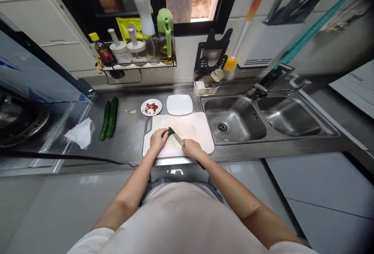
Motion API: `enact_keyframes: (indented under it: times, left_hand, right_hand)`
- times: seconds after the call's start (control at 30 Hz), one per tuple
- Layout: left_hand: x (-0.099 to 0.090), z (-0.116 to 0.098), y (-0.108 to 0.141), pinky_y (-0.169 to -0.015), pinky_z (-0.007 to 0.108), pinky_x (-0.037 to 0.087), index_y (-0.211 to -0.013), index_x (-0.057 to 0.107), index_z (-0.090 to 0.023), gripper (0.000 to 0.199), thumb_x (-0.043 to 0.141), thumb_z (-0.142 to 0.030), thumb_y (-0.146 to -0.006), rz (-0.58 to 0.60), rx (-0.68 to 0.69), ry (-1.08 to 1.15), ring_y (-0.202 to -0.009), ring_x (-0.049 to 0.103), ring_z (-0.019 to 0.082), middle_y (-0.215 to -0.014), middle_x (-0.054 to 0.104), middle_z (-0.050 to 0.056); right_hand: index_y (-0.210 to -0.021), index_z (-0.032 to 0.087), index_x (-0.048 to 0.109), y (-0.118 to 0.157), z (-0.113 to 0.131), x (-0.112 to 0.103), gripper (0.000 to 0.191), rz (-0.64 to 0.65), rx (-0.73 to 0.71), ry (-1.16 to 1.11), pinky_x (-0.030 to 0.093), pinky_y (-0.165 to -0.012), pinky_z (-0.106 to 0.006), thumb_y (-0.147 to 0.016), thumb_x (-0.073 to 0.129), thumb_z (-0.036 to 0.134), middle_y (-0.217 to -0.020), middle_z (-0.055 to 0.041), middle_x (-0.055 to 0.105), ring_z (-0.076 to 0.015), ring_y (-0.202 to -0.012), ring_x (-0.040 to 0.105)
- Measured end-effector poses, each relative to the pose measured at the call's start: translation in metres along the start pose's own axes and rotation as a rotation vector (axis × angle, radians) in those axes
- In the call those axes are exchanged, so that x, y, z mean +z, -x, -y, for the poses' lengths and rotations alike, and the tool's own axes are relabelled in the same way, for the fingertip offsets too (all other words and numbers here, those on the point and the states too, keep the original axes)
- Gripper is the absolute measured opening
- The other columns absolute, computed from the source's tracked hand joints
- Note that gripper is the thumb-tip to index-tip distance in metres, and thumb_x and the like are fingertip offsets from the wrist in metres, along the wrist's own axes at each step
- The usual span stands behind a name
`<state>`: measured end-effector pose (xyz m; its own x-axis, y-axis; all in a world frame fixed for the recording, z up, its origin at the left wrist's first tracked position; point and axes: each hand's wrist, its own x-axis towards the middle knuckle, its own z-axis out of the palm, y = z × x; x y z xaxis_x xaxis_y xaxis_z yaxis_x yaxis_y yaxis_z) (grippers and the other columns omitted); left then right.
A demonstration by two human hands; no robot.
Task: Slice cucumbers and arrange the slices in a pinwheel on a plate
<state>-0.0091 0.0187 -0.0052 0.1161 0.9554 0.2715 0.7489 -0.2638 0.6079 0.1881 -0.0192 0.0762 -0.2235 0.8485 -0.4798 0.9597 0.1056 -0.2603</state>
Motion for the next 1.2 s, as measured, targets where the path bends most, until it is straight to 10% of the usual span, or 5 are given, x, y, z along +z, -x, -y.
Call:
enact_keyframes:
  times: [0.6,0.9,1.2]
  left_hand:
    - [-0.018,-0.009,-0.008,-0.078,0.028,0.051,-0.104,0.068,-0.020,0.032,0.046,-0.039,-0.093,-0.181,-0.185,0.190,-0.088,0.066,0.017,-0.103,0.071,0.006]
    - [-0.036,-0.059,-0.022,-0.095,0.038,0.042,-0.106,0.069,-0.025,0.028,0.057,-0.042,-0.088,0.157,0.127,0.038,-0.103,0.061,0.022,-0.107,0.069,0.005]
    - [-0.030,-0.065,-0.029,-0.092,0.035,0.041,-0.097,0.071,-0.024,0.025,0.062,-0.042,-0.082,0.308,0.107,0.033,-0.096,0.061,0.021,-0.099,0.070,0.005]
  right_hand:
    - [-0.121,0.020,0.055,0.021,-0.035,-0.005,0.031,-0.233,0.094,0.228,0.036,-0.080,-0.030,-0.096,0.039,0.026,-0.103,-0.0126,0.066,-0.0228,-0.098,0.060]
    - [-0.131,0.016,0.051,0.022,-0.039,-0.007,0.042,-0.330,0.002,0.255,0.031,-0.082,-0.033,-0.092,0.049,0.029,-0.104,-0.0137,0.064,-0.0259,-0.100,0.053]
    - [-0.127,0.017,0.056,0.020,-0.042,-0.002,0.037,-0.403,-0.081,0.266,0.028,-0.078,-0.032,-0.093,0.044,0.025,-0.095,-0.0123,0.065,-0.0235,-0.093,0.052]
